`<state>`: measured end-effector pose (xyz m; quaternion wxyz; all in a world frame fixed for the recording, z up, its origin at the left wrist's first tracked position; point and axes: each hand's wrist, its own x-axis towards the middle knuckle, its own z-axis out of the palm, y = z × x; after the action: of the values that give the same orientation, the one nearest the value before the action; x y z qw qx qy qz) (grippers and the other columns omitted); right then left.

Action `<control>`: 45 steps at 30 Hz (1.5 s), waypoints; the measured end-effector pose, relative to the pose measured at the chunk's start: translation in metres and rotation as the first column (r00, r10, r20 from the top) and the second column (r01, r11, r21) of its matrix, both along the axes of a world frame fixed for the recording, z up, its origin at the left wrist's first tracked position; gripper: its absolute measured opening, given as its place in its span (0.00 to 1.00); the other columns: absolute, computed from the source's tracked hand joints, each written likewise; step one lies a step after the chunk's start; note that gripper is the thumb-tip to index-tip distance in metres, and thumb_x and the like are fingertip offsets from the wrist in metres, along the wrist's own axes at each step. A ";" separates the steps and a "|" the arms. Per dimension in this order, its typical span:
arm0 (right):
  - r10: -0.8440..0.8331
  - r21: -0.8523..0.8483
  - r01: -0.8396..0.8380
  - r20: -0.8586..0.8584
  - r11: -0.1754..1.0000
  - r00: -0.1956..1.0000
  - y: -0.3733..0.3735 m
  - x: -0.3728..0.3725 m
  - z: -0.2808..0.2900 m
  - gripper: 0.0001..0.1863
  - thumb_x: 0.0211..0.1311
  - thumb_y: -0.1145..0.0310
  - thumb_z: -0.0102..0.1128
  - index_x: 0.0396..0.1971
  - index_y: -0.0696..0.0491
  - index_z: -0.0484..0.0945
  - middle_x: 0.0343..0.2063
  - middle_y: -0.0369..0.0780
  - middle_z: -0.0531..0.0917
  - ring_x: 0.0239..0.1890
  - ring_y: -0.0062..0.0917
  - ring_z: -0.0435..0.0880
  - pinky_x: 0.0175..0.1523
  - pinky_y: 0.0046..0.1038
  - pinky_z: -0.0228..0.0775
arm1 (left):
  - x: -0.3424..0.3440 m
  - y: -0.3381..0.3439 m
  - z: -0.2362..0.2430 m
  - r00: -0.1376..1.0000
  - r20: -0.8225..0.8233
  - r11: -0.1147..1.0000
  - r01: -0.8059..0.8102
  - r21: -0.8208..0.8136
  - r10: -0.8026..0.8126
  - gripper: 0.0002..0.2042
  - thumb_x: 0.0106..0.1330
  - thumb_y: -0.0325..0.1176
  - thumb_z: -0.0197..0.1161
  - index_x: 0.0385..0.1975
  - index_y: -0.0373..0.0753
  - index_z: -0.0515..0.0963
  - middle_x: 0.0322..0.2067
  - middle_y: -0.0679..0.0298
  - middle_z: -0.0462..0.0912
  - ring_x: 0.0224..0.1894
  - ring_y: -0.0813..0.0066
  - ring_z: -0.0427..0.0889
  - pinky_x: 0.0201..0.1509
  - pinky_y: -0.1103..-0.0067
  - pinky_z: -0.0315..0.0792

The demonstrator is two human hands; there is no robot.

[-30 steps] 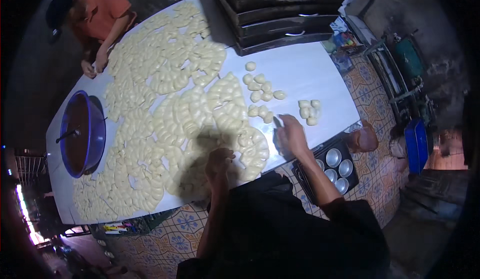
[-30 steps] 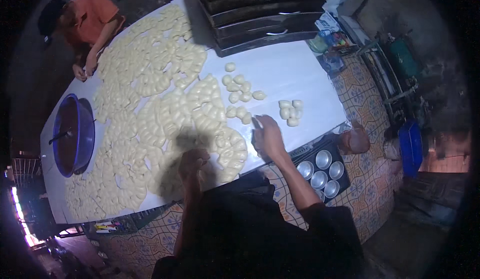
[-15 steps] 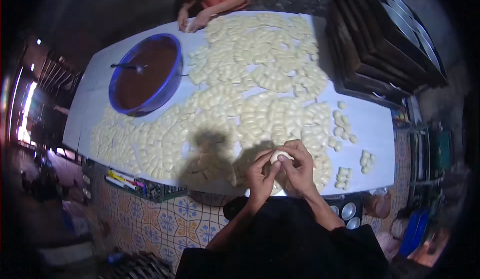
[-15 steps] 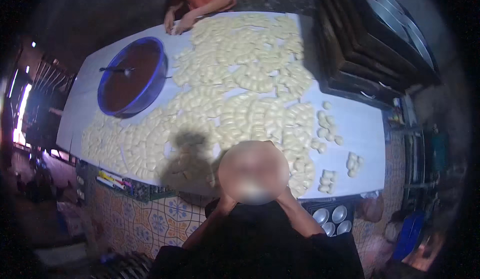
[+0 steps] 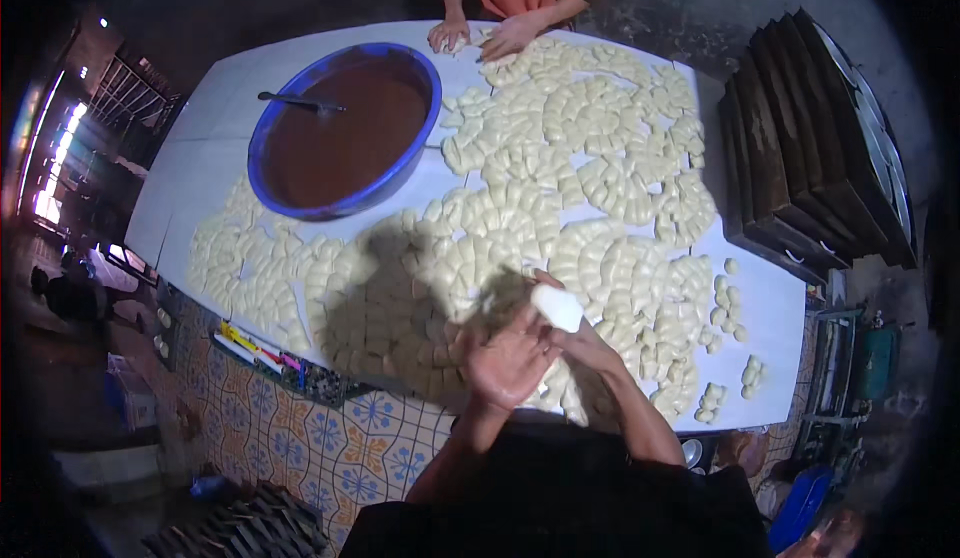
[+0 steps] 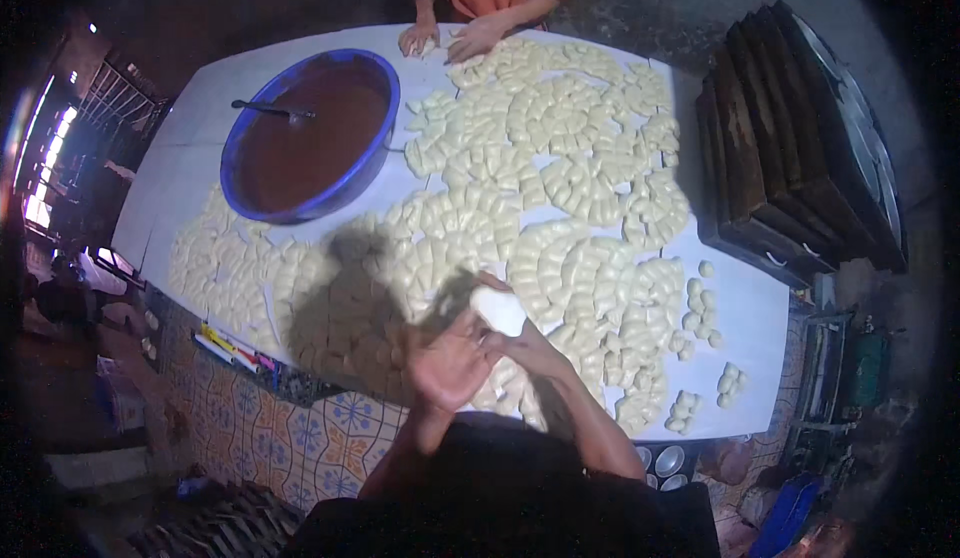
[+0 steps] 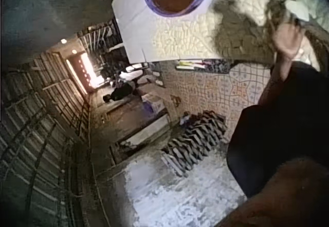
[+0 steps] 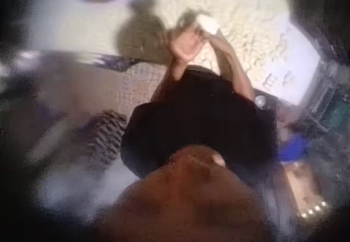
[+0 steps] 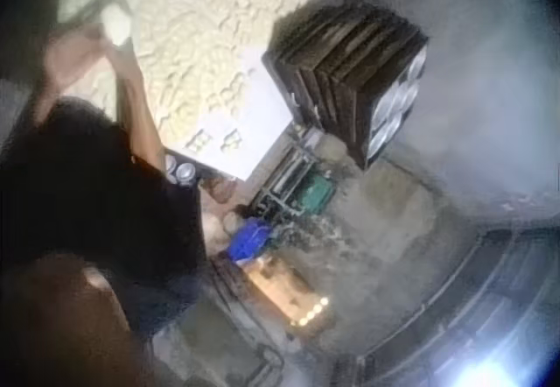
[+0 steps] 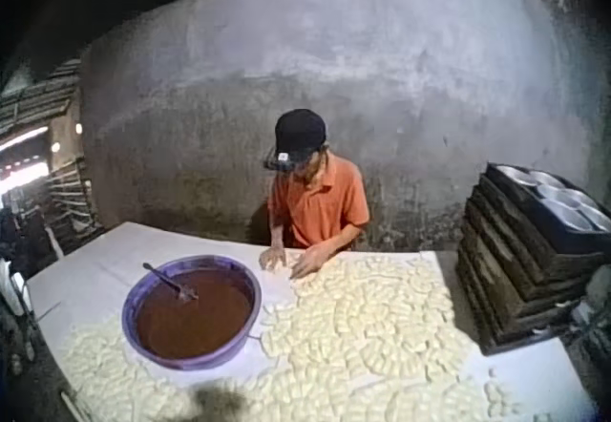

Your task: The person makes filled pastries by dipping pieces of dough into chocolate filling from a bowl, folding and shaping the dough around the filling by hand, and placing the shaped dough balls onto the table.

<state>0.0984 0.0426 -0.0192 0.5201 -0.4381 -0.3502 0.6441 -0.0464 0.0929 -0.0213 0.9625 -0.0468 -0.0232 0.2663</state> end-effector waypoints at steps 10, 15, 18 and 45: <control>-0.338 0.033 0.342 -0.083 0.939 0.937 0.006 0.005 -0.037 0.53 0.51 0.43 0.64 0.69 0.37 0.38 0.66 0.37 0.52 0.58 0.28 0.64 0.51 0.32 0.66 | -0.017 0.323 0.044 -0.316 -0.215 0.382 0.758 0.528 0.924 0.35 0.67 0.62 0.36 0.41 0.29 0.75 0.34 0.51 0.80 0.44 0.58 0.79 0.50 0.66 0.68; -0.439 -0.022 0.442 -0.168 0.897 0.882 -0.005 0.007 -0.058 0.46 0.57 0.51 0.62 0.69 0.42 0.42 0.64 0.39 0.57 0.54 0.25 0.67 0.49 0.28 0.68 | -0.011 0.310 0.062 -0.110 -0.409 0.237 0.932 0.273 0.906 0.40 0.65 0.66 0.25 0.56 0.37 0.69 0.54 0.43 0.70 0.61 0.48 0.65 0.63 0.65 0.57; -0.446 -0.007 0.448 -0.095 0.894 0.890 -0.002 0.004 -0.046 0.43 0.60 0.55 0.60 0.68 0.43 0.44 0.64 0.40 0.58 0.54 0.26 0.68 0.50 0.27 0.68 | -0.011 0.265 0.059 -0.102 -0.265 0.212 0.880 0.425 0.959 0.38 0.66 0.66 0.24 0.51 0.42 0.74 0.46 0.52 0.77 0.49 0.49 0.73 0.57 0.66 0.63; -0.632 0.356 0.528 0.528 0.771 0.566 -0.200 0.050 0.009 0.08 0.56 0.76 0.60 0.36 0.60 0.79 0.34 0.38 0.78 0.33 0.21 0.76 0.35 0.22 0.68 | 0.083 -0.137 0.000 0.528 -0.625 0.249 0.615 0.748 0.575 0.12 0.60 0.23 0.60 0.42 0.26 0.72 0.35 0.57 0.75 0.36 0.71 0.76 0.38 0.78 0.73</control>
<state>0.1482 -0.1574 -0.0103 0.5898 -0.6725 -0.3865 0.2246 0.0368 -0.0438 -0.0215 0.6443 0.6894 0.2904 0.1588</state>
